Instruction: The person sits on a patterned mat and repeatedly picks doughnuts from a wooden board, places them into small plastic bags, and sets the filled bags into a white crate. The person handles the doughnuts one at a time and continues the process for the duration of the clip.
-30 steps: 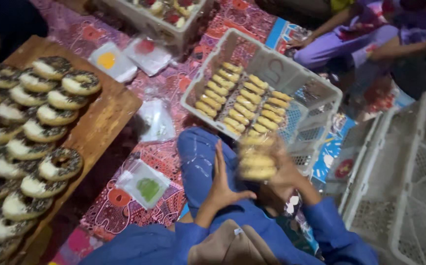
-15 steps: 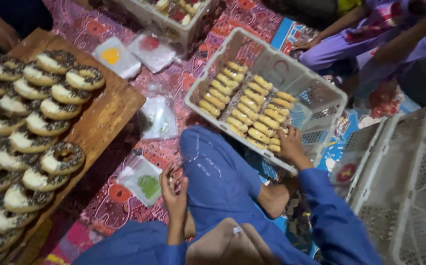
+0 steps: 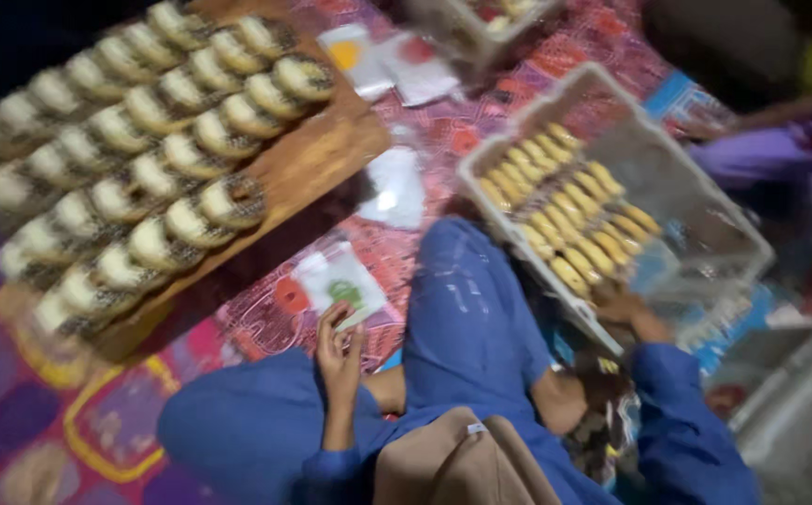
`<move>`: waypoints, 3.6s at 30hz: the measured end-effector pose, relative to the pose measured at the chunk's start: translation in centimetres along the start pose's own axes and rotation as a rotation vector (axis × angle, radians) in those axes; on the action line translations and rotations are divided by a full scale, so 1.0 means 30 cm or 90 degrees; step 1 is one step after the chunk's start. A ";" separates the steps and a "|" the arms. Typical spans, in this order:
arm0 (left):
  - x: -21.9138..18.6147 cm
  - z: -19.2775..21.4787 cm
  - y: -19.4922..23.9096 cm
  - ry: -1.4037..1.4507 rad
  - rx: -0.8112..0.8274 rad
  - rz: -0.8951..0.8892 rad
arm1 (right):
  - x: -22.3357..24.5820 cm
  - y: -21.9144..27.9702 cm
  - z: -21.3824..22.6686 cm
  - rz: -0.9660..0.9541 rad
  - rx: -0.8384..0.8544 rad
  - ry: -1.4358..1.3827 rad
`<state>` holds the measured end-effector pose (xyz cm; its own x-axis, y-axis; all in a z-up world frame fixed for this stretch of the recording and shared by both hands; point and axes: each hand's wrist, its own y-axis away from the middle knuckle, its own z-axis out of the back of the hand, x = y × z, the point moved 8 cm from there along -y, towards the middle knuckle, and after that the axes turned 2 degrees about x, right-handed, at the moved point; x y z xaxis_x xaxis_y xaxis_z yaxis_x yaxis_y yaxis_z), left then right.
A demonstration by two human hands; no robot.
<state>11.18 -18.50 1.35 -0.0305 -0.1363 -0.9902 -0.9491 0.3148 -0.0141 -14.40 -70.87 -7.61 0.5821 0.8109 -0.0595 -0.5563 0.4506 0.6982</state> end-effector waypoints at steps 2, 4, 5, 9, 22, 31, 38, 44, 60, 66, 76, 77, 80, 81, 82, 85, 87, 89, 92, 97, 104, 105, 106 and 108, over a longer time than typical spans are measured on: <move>-0.026 0.121 0.029 -0.018 -0.059 -0.014 | 0.006 0.051 0.027 0.028 0.103 -0.115; -0.068 0.261 0.095 -0.065 -0.150 -0.036 | 0.014 0.142 0.221 -0.072 0.000 -0.092; -0.083 0.321 0.135 -0.070 -0.193 -0.027 | 0.052 0.203 0.348 -0.083 -0.130 -0.156; -0.132 0.482 0.214 -0.078 -0.355 0.009 | 0.673 0.358 0.590 0.288 -0.478 -0.475; -0.076 0.442 0.140 -0.169 -0.333 -0.021 | 1.941 -0.266 0.046 0.525 -0.245 0.160; 0.341 0.101 -0.363 -0.401 -0.034 0.011 | 1.719 0.252 0.275 0.695 -0.486 0.093; -0.016 0.008 -0.150 -0.290 -0.169 -0.135 | 1.657 0.414 0.445 0.641 -0.497 0.124; -0.161 0.128 -0.143 -0.036 -0.315 -0.293 | 1.768 0.436 0.517 0.839 -0.337 -0.410; 0.109 0.635 -0.128 0.990 -0.469 -0.049 | 1.792 -0.071 0.715 0.325 -0.626 -0.506; 0.157 0.540 -0.176 0.983 -0.562 0.081 | 1.879 0.009 0.702 0.417 -0.743 -0.450; 0.266 0.466 -0.329 1.181 -0.449 -0.070 | 1.640 0.438 0.626 0.656 -0.491 -0.715; 0.224 0.417 -0.349 1.208 -0.345 -0.134 | 1.620 0.539 0.603 0.714 -0.522 -0.645; 0.154 0.233 -0.354 1.284 -0.268 -0.115 | 1.627 0.713 0.576 0.563 -0.650 -0.304; 0.132 0.174 -0.345 1.308 -0.281 -0.075 | 1.648 0.746 0.596 0.579 -0.662 -0.302; 0.062 0.147 -0.339 1.217 -0.215 -0.129 | 1.669 0.767 0.624 0.594 -0.674 -0.300; -0.098 0.144 -0.314 0.941 -0.178 -0.219 | 1.774 0.742 0.678 0.696 -0.593 -0.242; -0.115 0.218 -0.277 0.754 -0.343 -0.187 | 1.804 0.704 0.658 0.774 -0.453 -0.314; -0.164 0.253 -0.263 0.764 -0.313 -0.246 | 1.822 0.679 0.626 0.840 -0.260 -0.510; -0.140 0.234 -0.211 0.718 -0.287 -0.188 | 1.755 0.699 0.637 0.856 -0.304 -0.782; -0.221 0.263 -0.069 0.122 -0.469 -0.240 | 1.773 0.725 0.686 0.880 0.016 -0.488; -0.675 0.153 -0.044 -0.495 -0.050 -0.427 | 1.607 0.678 0.803 0.956 0.150 -0.835; -0.750 0.109 0.006 -0.560 -0.023 -0.524 | 1.590 0.656 0.784 0.882 0.086 -0.774; -0.803 0.090 0.032 -0.584 -0.020 -0.540 | 1.577 0.635 0.775 0.806 0.026 -0.712; -0.892 0.058 0.084 -0.635 -0.017 -0.573 | 1.582 0.683 0.769 0.818 -0.107 -0.565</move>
<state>10.13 -12.43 27.58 0.8314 0.4570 -0.3160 -0.5248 0.4588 -0.7170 15.51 -31.75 20.34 -0.1994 0.2269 0.9533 -0.9562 -0.2576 -0.1387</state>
